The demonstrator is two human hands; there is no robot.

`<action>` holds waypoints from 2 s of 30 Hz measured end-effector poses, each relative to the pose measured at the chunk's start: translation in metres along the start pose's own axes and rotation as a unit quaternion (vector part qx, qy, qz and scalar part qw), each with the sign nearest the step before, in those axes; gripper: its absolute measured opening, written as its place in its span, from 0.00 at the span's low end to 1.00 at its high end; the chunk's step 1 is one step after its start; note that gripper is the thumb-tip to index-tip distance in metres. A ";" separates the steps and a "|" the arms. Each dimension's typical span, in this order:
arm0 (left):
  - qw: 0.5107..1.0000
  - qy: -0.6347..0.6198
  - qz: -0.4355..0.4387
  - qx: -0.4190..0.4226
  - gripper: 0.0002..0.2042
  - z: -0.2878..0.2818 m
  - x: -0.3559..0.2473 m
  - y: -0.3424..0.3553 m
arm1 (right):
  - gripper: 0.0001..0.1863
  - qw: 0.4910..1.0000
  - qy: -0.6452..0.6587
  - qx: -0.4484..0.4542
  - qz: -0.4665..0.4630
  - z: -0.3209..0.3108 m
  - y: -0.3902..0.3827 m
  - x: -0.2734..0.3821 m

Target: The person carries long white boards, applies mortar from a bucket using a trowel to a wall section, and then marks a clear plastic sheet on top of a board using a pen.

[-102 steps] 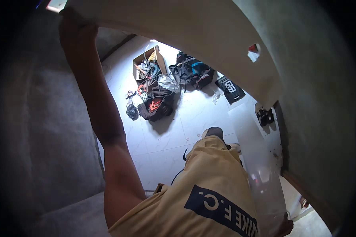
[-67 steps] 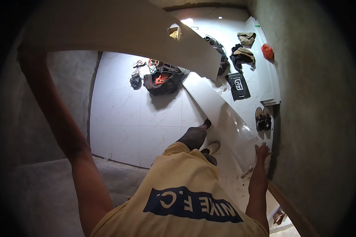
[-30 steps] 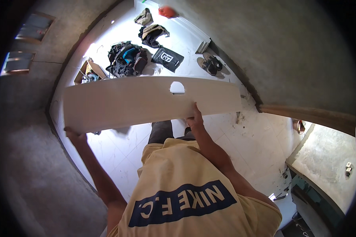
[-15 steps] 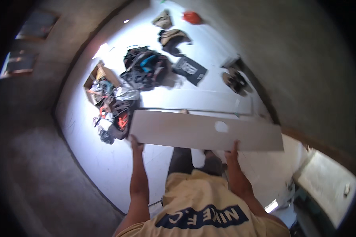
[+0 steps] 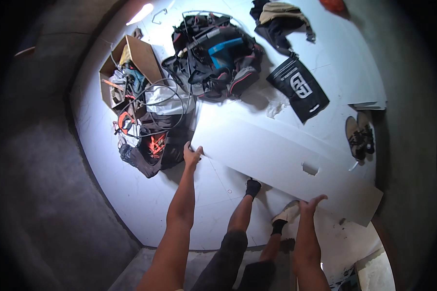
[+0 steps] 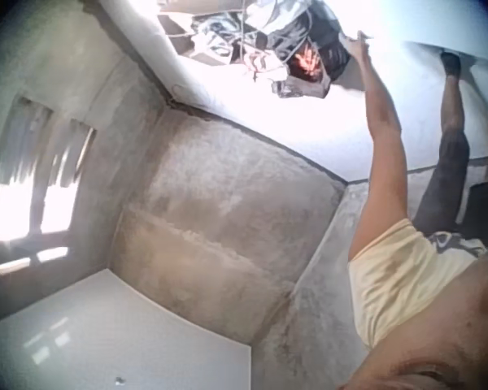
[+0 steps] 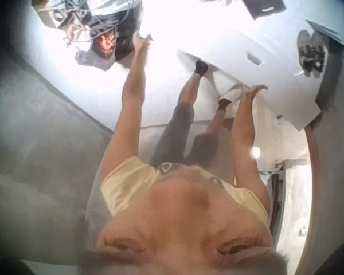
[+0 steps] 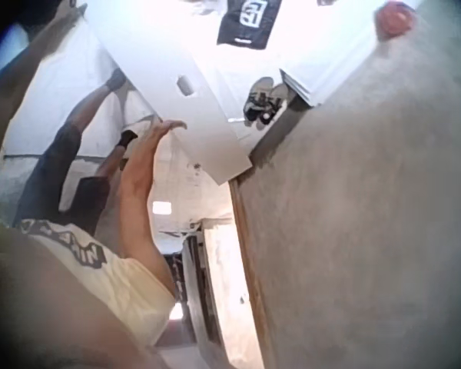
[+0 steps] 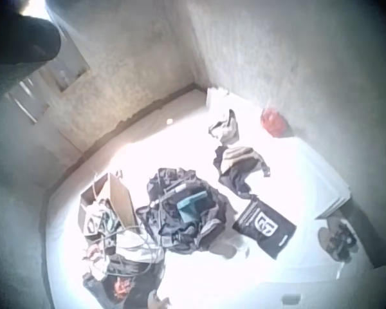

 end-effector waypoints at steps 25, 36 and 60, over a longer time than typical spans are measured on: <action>0.993 0.001 0.109 0.038 0.27 0.042 0.021 0.172 | 0.35 0.991 -0.057 -0.104 -0.063 0.013 0.160 -0.144; 0.987 -0.156 0.013 -0.024 0.31 -0.053 0.047 -0.024 | 0.37 0.859 -0.386 -0.303 -0.146 0.033 -0.029 -0.011; 0.939 -0.249 0.192 -0.139 0.28 -0.529 -0.009 -0.487 | 0.32 0.940 -0.307 -0.092 -0.120 -0.006 -0.454 0.053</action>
Point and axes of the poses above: each hand's wrist, its own y-axis towards the middle knuckle, its own z-axis out of the palm, x = y × z, the point moved 9 cm from there along y, towards the middle knuckle, and after that the axes turned 5 degrees about y, right-handed, at the moved point
